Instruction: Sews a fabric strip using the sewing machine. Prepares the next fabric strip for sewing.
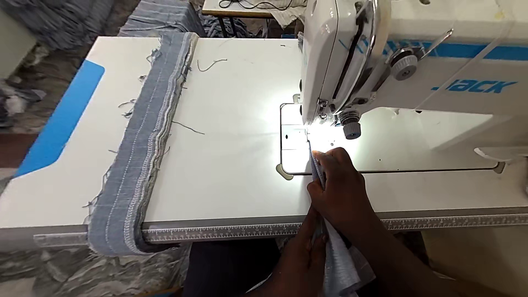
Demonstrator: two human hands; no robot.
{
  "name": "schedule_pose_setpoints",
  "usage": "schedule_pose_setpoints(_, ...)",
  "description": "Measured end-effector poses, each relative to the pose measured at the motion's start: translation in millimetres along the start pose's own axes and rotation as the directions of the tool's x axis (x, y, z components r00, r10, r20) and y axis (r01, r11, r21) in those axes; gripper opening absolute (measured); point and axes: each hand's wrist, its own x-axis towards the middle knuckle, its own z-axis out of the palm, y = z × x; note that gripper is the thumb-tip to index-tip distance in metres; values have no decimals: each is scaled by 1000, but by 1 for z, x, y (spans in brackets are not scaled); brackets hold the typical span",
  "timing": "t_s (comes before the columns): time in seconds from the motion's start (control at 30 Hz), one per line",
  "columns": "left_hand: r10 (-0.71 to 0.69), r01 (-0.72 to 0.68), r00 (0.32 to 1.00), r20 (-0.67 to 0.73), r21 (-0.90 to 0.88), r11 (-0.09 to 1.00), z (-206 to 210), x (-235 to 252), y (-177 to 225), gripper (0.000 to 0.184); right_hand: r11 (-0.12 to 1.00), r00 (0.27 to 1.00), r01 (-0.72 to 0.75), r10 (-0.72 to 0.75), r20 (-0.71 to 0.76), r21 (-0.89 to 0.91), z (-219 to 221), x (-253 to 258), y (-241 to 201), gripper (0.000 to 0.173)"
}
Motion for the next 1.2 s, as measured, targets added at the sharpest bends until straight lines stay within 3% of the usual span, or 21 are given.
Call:
schedule_pose_setpoints(0.27, 73, -73, 997, -2, -32, 997, 2, 3, -5, 63, 1000, 1000, -6, 6, 1, 2, -1, 1, 2, 53)
schedule_pose_setpoints(0.77, 29, -28, 999, -22, 70, 997, 1, -1, -1, 62, 1000, 1000, -1, 1, 3, -8, 0, -1, 1, 53)
schedule_pose_setpoints(1.2, 22, -22, 1000, -20, 28, 999, 1, 0, -1, 63, 1000, 1000, 5, -5, -5, 2, 1, -1, 3, 52)
